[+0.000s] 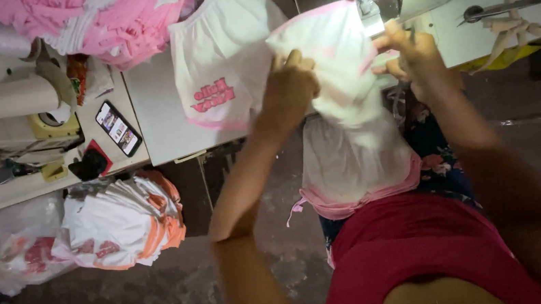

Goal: Trimming excess threads from manufactured shorts using hand snips at a sewing workstation and stacking them.

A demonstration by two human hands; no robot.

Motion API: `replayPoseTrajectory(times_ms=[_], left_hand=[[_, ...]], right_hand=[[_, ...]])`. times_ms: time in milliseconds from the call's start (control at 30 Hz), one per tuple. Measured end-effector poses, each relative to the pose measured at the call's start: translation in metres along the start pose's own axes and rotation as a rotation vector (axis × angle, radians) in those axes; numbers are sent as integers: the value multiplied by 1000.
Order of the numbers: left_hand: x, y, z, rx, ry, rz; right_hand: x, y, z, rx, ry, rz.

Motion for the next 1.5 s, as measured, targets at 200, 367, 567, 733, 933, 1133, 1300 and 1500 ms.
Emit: replayPoseTrajectory(times_ms=[200, 367, 567, 733, 933, 1133, 1300, 1500], left_hand=[[48, -27, -5, -379, -360, 6], [46, -34, -28, -163, -350, 113], [37, -37, -20, -239, -383, 111], [54, -35, -30, 95, -186, 348], [81, -39, -41, 107, -99, 305], [99, -9, -69, 22, -21, 235], [145, 54, -161, 272, -387, 21], [72, 25, -36, 193, -102, 278]], right_hand=[[3, -1, -19, -186, -3, 424], [-3, -11, -20, -143, -99, 306], [7, -38, -14, -198, -140, 294], [18, -48, 18, -81, -208, 270], [19, -59, 51, 294, -488, 209], [-18, -12, -6, 7, -346, 519], [39, 24, -81, -490, -50, 542], [11, -9, -43, -713, -66, 562]])
Point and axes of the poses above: each hand's wrist, its own x-axis towards the middle knuckle, its own z-axis out of the back of the hand, y = z × x, the point moved 7 cm from there along x, towards the middle knuckle, and after that the axes turned 12 degrees about x, right-handed, at the moved point
